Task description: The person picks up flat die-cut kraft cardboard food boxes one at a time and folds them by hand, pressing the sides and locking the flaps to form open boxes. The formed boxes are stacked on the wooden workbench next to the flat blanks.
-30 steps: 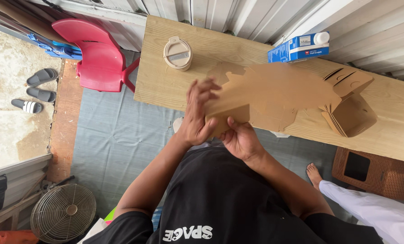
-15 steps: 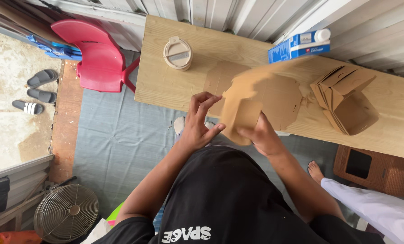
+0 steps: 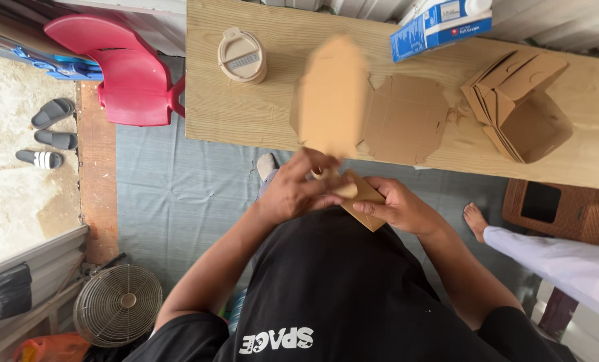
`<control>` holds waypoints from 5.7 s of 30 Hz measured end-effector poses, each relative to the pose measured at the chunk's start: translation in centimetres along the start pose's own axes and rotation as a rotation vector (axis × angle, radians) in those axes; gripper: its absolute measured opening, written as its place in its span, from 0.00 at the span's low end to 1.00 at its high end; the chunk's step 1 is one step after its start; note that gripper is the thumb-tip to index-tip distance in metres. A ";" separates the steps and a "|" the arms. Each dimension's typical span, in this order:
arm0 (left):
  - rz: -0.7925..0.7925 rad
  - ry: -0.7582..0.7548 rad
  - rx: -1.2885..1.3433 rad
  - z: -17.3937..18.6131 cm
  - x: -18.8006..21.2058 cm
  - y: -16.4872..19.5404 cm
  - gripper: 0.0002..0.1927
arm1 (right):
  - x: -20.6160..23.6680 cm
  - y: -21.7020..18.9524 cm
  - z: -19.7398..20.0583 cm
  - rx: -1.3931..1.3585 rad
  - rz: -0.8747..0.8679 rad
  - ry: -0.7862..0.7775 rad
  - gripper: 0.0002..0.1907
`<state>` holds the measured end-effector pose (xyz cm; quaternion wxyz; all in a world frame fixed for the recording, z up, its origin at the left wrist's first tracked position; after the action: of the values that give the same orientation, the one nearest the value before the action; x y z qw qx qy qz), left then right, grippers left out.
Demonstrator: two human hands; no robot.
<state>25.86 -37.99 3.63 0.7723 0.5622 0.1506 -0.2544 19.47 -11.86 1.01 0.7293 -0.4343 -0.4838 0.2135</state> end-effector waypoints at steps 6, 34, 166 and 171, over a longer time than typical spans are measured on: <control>-0.108 -0.283 0.021 1.4 -1.6 0.6 0.15 | -0.1 -0.3 -0.2 -0.175 0.005 -0.035 0.18; 0.478 -0.346 0.402 2.7 -4.8 2.0 0.03 | -0.6 -1.0 -0.7 -0.275 0.047 -0.060 0.19; 0.494 -0.324 0.285 1.3 0.6 -1.7 0.30 | -2.6 0.4 -2.5 -0.137 -0.038 0.075 0.15; 0.575 -0.387 0.208 1.4 0.0 -1.3 0.28 | -2.6 0.6 -2.5 -0.078 -0.036 0.088 0.15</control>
<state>25.04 -39.63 3.08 0.7654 0.5984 -0.1893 -0.1423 20.58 -14.53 -1.28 0.7358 -0.4627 -0.4671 0.1620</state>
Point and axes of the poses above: each hand's wrist, its own x-axis away from the middle knuckle, its own z-axis out of the back of the hand, y = z × x, the point moved 1 cm from there along -x, towards the middle knuckle, and after that the axes turned 15 degrees about x, right-handed, at the moved point
